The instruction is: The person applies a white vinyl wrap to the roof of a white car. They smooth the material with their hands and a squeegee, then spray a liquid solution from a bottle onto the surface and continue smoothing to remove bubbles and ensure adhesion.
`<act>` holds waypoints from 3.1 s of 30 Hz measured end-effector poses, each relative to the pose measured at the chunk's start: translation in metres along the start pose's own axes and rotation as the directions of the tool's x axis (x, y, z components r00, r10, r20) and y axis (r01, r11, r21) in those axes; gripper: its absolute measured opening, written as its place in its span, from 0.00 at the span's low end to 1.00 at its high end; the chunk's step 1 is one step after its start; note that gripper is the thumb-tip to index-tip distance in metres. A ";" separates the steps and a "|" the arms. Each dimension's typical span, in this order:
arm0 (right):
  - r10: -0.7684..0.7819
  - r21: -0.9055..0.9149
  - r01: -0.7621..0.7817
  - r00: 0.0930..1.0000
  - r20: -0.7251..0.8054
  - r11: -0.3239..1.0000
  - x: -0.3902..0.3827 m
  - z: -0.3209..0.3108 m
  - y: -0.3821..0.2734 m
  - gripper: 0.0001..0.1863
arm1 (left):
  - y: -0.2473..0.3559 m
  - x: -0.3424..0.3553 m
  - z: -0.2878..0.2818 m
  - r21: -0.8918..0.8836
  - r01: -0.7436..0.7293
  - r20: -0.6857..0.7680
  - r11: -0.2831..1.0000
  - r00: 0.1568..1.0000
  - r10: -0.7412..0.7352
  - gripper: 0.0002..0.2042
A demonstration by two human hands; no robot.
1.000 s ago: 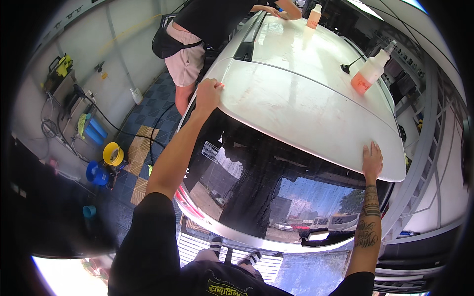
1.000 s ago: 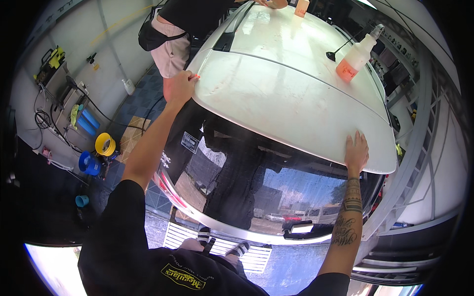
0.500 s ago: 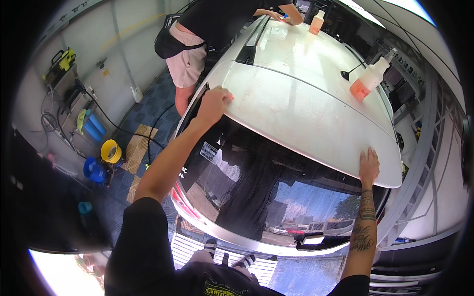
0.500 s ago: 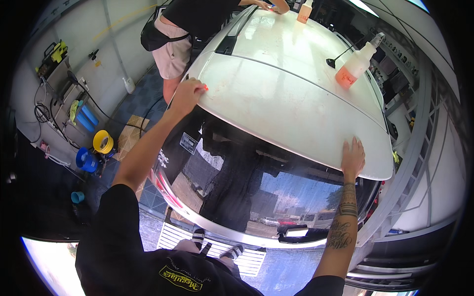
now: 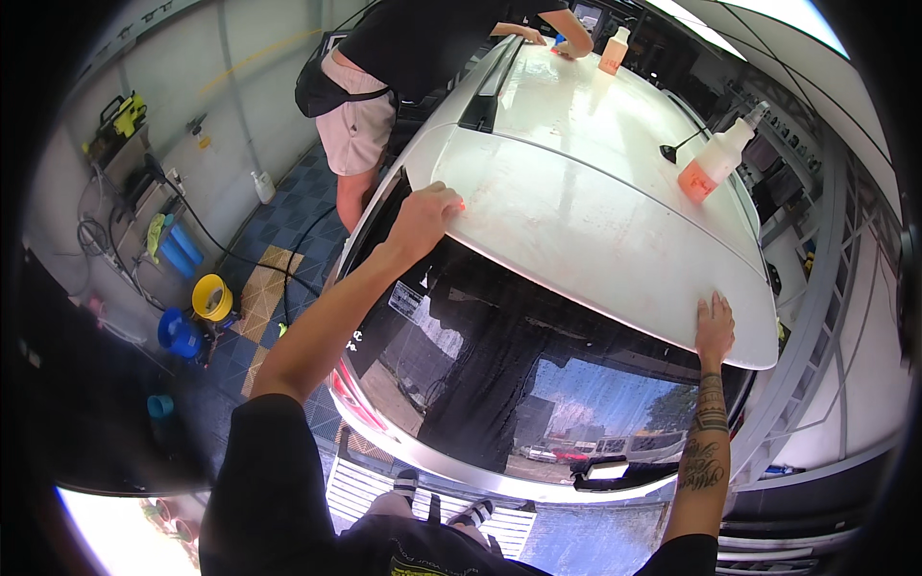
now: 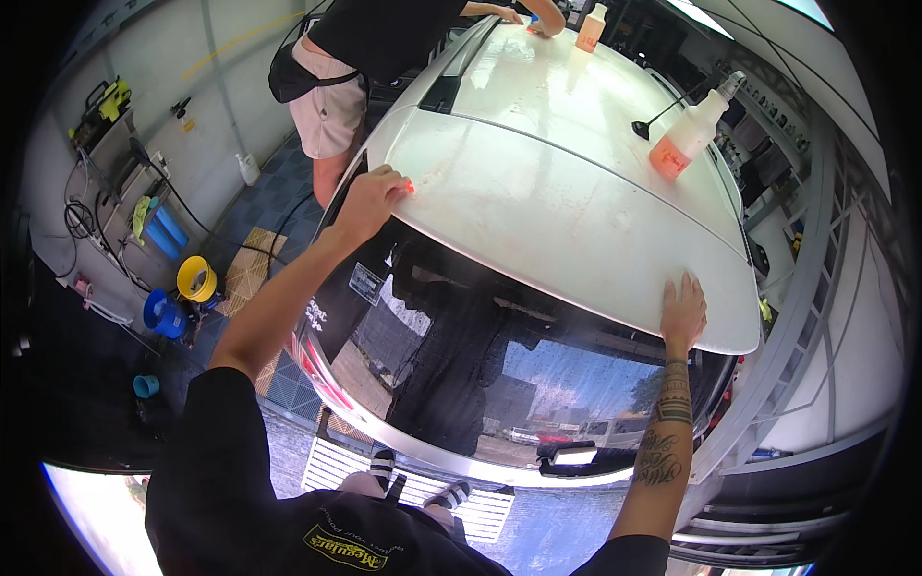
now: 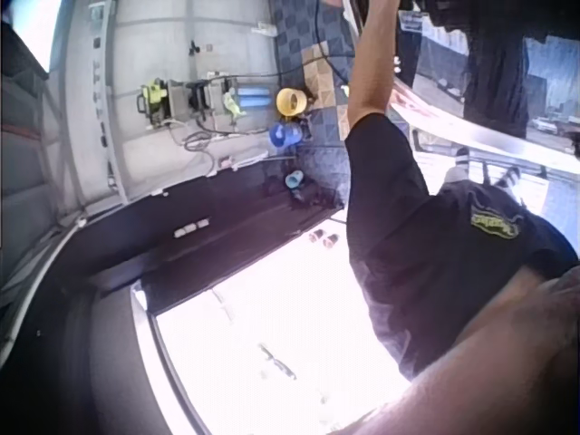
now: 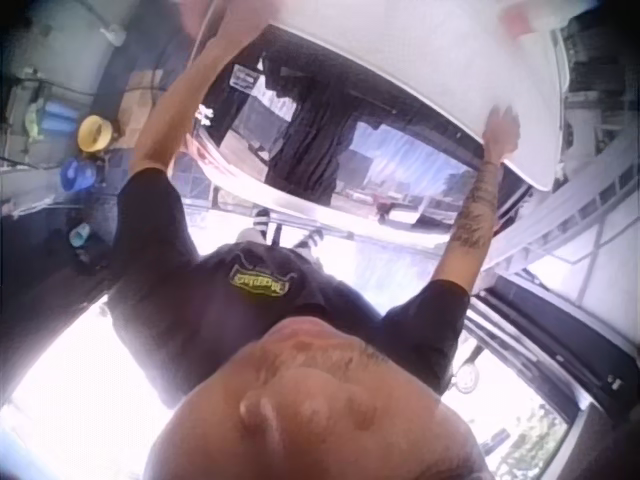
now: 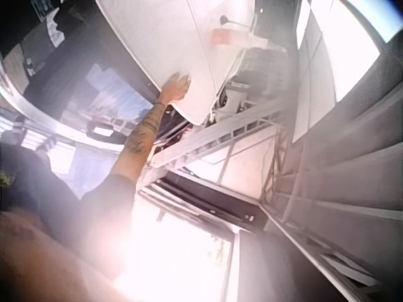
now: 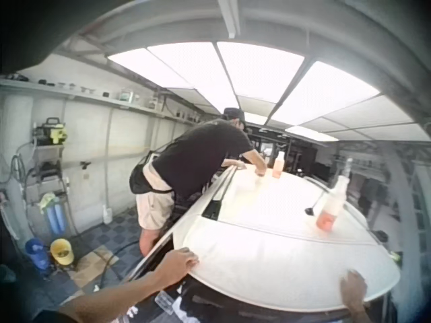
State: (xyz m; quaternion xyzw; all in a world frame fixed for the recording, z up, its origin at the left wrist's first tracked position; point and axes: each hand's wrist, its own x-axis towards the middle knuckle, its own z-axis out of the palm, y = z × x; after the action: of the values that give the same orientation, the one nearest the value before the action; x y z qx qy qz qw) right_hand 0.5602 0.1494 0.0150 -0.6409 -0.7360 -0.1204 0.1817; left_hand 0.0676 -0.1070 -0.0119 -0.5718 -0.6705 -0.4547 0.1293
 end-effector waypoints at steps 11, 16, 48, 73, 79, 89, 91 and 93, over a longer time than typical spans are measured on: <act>-0.031 0.039 0.030 0.999 0.026 0.999 -0.001 0.002 -0.012 0.31 | -0.032 0.004 0.003 -0.037 0.062 -0.120 0.997 0.991 -0.066 0.02; -0.054 0.048 0.054 0.999 -0.002 0.997 -0.002 -0.001 -0.019 0.31 | -0.039 0.012 -0.007 -0.023 0.078 -0.119 0.997 0.990 -0.080 0.03; -0.061 0.051 0.061 0.998 0.002 0.997 -0.005 0.004 -0.017 0.30 | -0.028 -0.003 -0.013 0.003 0.135 -0.048 0.991 0.990 -0.135 0.04; 0.007 0.016 -0.008 0.999 0.034 1.000 -0.009 0.004 -0.005 0.31 | 0.025 -0.025 -0.008 0.017 0.054 -0.004 0.998 0.999 -0.054 0.04; -0.004 0.013 0.004 1.000 0.015 1.000 -0.006 0.000 -0.005 0.30 | 0.029 -0.028 -0.004 0.045 -0.001 0.001 0.999 1.000 0.001 0.04; -0.033 0.066 0.032 0.999 0.018 0.997 0.000 0.003 -0.012 0.32 | 0.003 -0.015 -0.012 -0.013 0.193 -0.123 0.981 0.973 -0.193 0.03; -0.019 0.033 0.018 0.999 0.034 0.999 -0.005 0.003 -0.008 0.32 | 0.040 -0.040 -0.008 -0.016 0.096 0.022 0.995 0.995 -0.096 0.03; -0.020 0.036 0.019 0.999 0.040 0.999 -0.011 0.009 -0.010 0.32 | 0.008 -0.026 -0.011 0.011 0.151 -0.105 0.989 0.983 -0.149 0.04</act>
State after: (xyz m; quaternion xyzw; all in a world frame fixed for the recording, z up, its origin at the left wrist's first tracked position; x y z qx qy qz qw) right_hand 0.5504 0.1414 0.0025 -0.6327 -0.7477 -0.0962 0.1771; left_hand 0.0791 -0.1324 -0.0198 -0.4940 -0.7083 -0.4859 0.1351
